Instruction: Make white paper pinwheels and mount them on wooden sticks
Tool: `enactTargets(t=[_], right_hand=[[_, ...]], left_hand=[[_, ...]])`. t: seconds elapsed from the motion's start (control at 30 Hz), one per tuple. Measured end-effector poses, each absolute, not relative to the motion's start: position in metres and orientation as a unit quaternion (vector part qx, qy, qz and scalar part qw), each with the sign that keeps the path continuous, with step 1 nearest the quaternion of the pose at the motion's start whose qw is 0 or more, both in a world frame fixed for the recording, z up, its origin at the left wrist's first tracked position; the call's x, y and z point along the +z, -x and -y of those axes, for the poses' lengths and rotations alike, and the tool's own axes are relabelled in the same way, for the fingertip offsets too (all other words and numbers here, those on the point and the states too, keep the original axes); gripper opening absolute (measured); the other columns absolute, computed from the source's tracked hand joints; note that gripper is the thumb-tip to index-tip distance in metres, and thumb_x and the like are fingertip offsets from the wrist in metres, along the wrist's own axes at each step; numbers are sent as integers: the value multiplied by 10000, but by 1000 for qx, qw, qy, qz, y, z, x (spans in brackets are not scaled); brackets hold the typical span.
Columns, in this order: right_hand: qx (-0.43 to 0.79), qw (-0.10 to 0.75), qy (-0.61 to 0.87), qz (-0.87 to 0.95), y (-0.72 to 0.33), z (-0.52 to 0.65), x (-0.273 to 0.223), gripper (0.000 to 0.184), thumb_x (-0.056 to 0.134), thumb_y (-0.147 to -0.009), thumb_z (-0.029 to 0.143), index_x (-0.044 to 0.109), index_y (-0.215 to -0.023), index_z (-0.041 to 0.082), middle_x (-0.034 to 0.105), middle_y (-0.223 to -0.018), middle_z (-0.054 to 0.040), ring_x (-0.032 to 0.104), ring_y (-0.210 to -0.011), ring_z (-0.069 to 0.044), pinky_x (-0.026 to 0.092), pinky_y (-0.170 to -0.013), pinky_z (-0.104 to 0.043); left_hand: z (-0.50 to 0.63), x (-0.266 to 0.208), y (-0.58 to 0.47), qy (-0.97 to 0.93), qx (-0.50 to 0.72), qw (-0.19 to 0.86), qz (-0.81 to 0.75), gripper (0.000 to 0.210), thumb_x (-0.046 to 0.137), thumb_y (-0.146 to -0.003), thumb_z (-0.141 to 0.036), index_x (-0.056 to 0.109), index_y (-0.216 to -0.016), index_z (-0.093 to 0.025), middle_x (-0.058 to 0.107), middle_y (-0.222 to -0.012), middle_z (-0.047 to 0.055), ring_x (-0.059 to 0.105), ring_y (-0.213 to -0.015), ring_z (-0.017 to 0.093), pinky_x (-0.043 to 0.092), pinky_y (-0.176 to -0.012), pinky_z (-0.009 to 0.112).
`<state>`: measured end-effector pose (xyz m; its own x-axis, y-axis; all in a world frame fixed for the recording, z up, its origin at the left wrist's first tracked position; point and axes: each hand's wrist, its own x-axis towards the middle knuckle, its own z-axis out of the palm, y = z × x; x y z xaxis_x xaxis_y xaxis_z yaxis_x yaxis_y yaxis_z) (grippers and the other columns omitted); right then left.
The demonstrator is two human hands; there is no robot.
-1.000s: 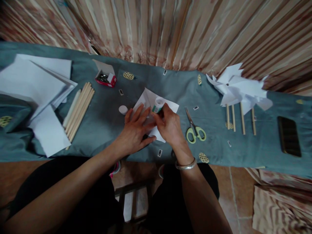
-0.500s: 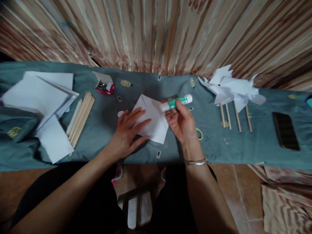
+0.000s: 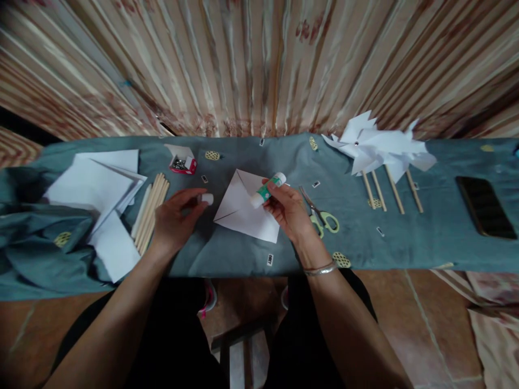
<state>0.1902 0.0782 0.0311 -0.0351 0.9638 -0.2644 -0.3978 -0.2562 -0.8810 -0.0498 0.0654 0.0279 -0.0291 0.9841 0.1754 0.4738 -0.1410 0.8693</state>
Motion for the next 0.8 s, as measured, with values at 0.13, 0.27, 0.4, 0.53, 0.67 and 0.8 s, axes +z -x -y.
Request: enactTargets(t=[0.13,0.27,0.4,0.53,0.67,0.8], right_hand=[[698,518,421,259,-177,-73,31,282,870,-618,350,704,-777,185,722,-661,13,684,-558,-112,594,-527,-174],[717,526,390,237,-170,-70,31,313,896,-569,283,708,-802,190,762,-729,-2,744,-667,-148,622,-596,-181],[722,520,387,243,-171,-69,31,316,884,-591,276,696,-828,185,756,-719,-4,750,-677,-156,622,-596,-180],[719,520,383,258,-173,-69,30,336,884,-603,298,686,-846,176,757,-738,-11,754,-703,-157,623,-622,-179],[715,515,388,270,-173,-68,30,341,881,-608,315,684,-852,182,757,-754,-6,751,-700,-153,628,-638,-195],[719,507,391,272,-172,-67,33,344,887,-594,304,685,-843,181,755,-751,1,746,-686,-141,623,-647,-190]], left_hand=[[-61,32,38,-453,511,510,-524,357,814,-651,-342,732,-965,-194,719,-827,25,664,-740,158,535,-729,287],[-56,37,24,-360,517,619,-469,361,889,-546,-282,740,-859,-182,739,-840,34,684,-769,167,554,-782,319],[-54,40,20,-330,518,652,-444,330,888,-549,-251,736,-835,-187,733,-850,21,685,-793,161,548,-826,331],[-55,38,20,-343,510,649,-449,327,876,-573,-240,719,-853,-184,721,-856,15,673,-804,152,532,-837,329],[-56,36,19,-352,509,641,-454,329,867,-574,-233,715,-862,-182,722,-861,22,664,-810,158,527,-822,325],[-56,34,19,-355,512,637,-453,325,865,-571,-213,719,-859,-182,723,-859,17,655,-790,142,521,-786,289]])
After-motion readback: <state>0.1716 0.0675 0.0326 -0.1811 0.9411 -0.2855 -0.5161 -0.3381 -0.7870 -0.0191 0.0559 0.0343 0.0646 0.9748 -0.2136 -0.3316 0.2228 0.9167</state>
